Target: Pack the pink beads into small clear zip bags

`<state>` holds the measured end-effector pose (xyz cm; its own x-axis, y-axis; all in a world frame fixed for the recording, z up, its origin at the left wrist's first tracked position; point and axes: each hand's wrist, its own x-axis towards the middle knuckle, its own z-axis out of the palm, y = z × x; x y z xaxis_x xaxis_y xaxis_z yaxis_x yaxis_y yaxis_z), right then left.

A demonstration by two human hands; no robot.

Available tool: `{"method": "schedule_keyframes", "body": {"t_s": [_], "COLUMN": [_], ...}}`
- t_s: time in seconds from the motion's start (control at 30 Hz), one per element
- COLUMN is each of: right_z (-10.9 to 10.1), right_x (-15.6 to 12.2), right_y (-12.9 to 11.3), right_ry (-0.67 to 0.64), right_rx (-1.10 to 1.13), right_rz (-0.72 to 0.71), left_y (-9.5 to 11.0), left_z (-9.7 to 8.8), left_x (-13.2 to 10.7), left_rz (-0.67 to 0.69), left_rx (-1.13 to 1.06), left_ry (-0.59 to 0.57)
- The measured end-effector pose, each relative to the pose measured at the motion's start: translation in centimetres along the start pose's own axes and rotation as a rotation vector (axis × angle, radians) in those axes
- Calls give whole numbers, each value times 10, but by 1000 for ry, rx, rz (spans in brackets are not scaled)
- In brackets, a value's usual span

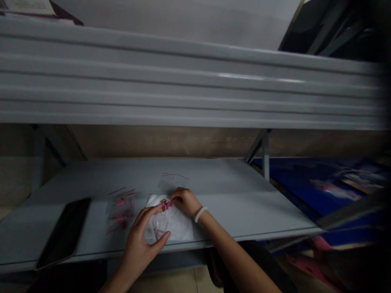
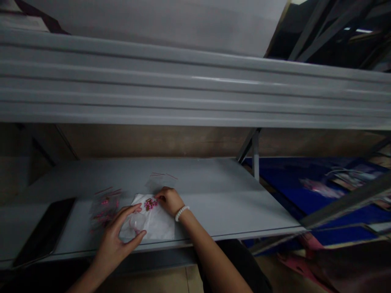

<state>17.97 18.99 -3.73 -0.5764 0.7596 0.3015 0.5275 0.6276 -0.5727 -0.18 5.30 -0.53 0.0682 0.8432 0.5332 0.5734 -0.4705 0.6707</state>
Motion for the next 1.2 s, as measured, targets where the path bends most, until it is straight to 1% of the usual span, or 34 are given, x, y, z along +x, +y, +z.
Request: {"method": "schedule_keyframes", "body": {"t_s": [0.1,0.17,0.23,0.3,0.37,0.43,0.5,0.6,0.67,0.77,0.93,0.97,1.03,1.13,1.2], "right_z": [4,-3,-16,-31,-41,-45,-41,-31,-27,-23,-15,-14,-16,-21,-24], "right_x": [4,3,-1,-8,-16,-24,-29,-31,-32,-33,-35,-35,-34,-33,-33], "right_y": [0,-8,-24,-47,-71,-88,-97,-97,-97,-101,-109,-108,-105,-101,-99], "right_ry": [-7,7,57,132,132,106,93,80,67,48,72,72,68,49,63], "right_rx": [-7,4,78,275,456,510,498,475,468,474,474,491,537,605,672], "right_rz": [3,10,3,-43,-122,-168,-191,-202,-180,-94,17,44,102,152,180], "left_y": [1,2,2,2,1,0,0,0,0,-3,-9,-9,-10,-12,-14], "left_z": [-2,-3,-4,-4,-3,-2,-1,2,4,6,4,2,-1,-7,-10], "left_x": [0,0,-1,-2,-3,-4,-4,-4,-4,-5,-2,0,3,7,8], "left_rz": [8,4,4,3,-8,-27,-39,-32,-25,-34,-89,-106,-164,-304,-389], "left_rx": [10,16,22,34,46,51,59,87,103,109,95,59,-83,-371,-490], "left_ry": [7,24,51,80,100,107,118,134,140,155,206,201,156,60,39]}}
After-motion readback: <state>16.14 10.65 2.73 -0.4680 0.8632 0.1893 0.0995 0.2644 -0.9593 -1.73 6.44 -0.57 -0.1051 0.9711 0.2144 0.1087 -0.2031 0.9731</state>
